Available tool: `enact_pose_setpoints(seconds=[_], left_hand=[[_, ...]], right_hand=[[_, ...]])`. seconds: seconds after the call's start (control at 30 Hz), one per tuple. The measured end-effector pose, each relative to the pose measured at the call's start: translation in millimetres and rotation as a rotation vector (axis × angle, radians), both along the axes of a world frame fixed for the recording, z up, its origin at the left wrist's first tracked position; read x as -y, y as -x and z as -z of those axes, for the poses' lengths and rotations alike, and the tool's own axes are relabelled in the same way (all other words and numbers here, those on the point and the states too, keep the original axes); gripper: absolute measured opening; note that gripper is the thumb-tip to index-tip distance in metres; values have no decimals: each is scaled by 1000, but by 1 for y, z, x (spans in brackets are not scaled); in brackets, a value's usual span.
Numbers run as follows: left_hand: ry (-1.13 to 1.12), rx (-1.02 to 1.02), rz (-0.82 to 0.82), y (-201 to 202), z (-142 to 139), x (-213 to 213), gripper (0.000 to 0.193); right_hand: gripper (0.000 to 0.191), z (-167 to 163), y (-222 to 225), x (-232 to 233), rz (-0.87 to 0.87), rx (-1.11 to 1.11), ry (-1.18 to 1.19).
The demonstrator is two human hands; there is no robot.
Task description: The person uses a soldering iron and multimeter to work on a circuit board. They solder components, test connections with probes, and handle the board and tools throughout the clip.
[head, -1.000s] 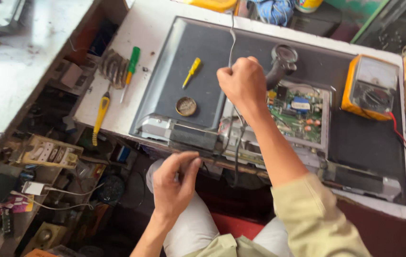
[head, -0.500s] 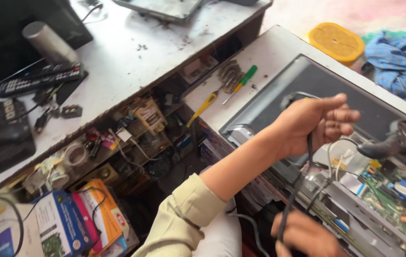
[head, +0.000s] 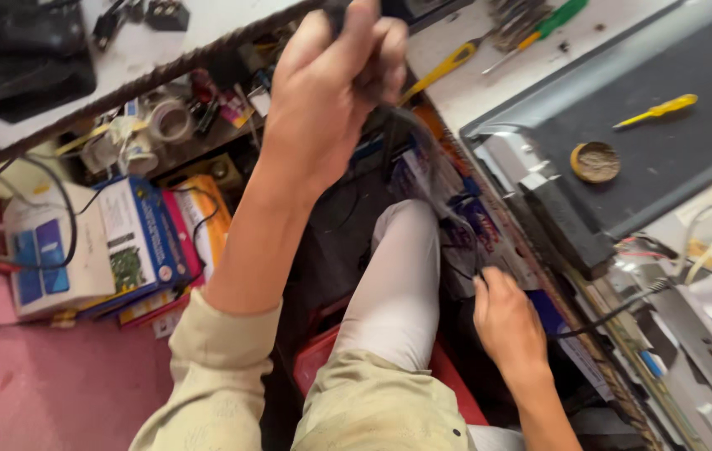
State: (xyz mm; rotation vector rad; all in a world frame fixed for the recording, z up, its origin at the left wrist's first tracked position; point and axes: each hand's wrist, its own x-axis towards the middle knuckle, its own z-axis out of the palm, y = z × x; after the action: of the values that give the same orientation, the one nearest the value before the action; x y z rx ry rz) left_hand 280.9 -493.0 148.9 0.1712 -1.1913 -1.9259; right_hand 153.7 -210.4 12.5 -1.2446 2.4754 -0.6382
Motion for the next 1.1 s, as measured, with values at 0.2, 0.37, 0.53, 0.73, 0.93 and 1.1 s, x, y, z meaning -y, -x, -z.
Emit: enact_pose_setpoints(seconds=[0.2,0.37,0.53,0.73,0.93,1.1], left_hand=[[-67,286,-419,-57,86,-3,24],[-364,553,-412,-32,172,19,17],[-296,687,-555,-1,196,66,21],[-289,896,-750,16,203,113,24],[-296,919,-713,19,219,131,27],[-399,875,-621,20,225,144,32]], right_hand=[[36,39,-3,106,-73,-21,348],[45,53,-15,123,-89,6,291],[21,61,-20,90,-89,122,145],[19,72,-21,50,38,196,68],[21,94,-23,22,132,262,25],[20,98,-28,19,124,277,48]])
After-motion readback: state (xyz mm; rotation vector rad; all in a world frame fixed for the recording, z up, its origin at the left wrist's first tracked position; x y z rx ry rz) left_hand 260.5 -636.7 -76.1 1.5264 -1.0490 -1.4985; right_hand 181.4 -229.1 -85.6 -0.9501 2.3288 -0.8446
